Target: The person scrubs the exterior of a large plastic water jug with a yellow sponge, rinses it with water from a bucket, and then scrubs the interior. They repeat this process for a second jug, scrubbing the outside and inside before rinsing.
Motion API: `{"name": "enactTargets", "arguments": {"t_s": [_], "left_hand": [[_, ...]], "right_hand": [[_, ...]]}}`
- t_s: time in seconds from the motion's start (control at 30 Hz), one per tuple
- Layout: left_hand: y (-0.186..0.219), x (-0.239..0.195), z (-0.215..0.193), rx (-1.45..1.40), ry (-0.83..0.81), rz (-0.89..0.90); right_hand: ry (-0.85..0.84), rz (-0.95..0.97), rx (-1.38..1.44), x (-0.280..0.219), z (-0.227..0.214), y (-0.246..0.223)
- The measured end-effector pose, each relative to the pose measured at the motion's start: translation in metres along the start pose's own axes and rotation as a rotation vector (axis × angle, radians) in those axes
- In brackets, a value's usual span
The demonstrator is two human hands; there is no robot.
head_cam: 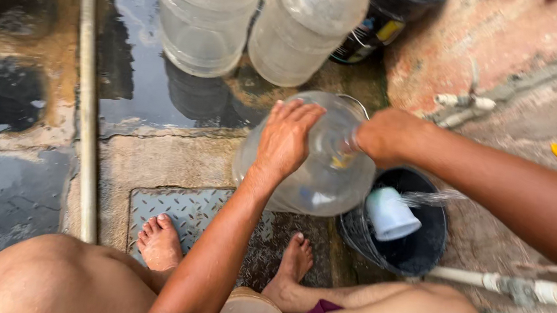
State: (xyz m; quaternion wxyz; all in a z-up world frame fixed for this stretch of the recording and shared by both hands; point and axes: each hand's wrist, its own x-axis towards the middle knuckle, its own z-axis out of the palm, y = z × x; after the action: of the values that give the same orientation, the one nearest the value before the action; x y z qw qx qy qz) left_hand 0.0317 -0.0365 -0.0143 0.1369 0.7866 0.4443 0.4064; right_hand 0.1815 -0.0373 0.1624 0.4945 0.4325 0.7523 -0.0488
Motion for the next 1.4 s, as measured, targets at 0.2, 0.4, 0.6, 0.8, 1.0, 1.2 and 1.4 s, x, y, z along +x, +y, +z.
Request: {"name": "enactTargets", "arguments": {"t_s": [0.2, 0.4, 0.6, 0.8, 1.0, 1.2, 1.4], "left_hand": [[0.036, -0.008, -0.010, -0.474, 0.071, -0.019], [-0.019, 0.060, -0.030, -0.624, -0.758, 0.235], [-0.006, 0.071, -0.001, -0.496, -0.674, 0.327], [-0.051, 0.043, 0.000, -0.650, -0.453, 0.199], [-0.035, 0.038, 0.021, -0.537, -0.517, 0.240], [-0.027, 0.035, 0.002, -0.360, -0.573, 0.116], [-0.007, 0.011, 0.003, -0.201, -0.280, 0.121]], "right_hand": [[0.076, 0.085, 0.492, 0.031, -0.010, -0.012], [0.091, -0.125, 0.748, -0.003, -0.008, -0.002], [-0.096, 0.067, 0.039, 0.002, -0.020, -0.008], [0.020, -0.029, 0.974, 0.019, 0.006, 0.034], [0.151, 0.031, 0.013, 0.000, 0.023, 0.026], [0.089, 0.015, 0.216, 0.017, 0.013, 0.024], [0.641, 0.040, 0.316, -0.002, 0.021, 0.018]]}}
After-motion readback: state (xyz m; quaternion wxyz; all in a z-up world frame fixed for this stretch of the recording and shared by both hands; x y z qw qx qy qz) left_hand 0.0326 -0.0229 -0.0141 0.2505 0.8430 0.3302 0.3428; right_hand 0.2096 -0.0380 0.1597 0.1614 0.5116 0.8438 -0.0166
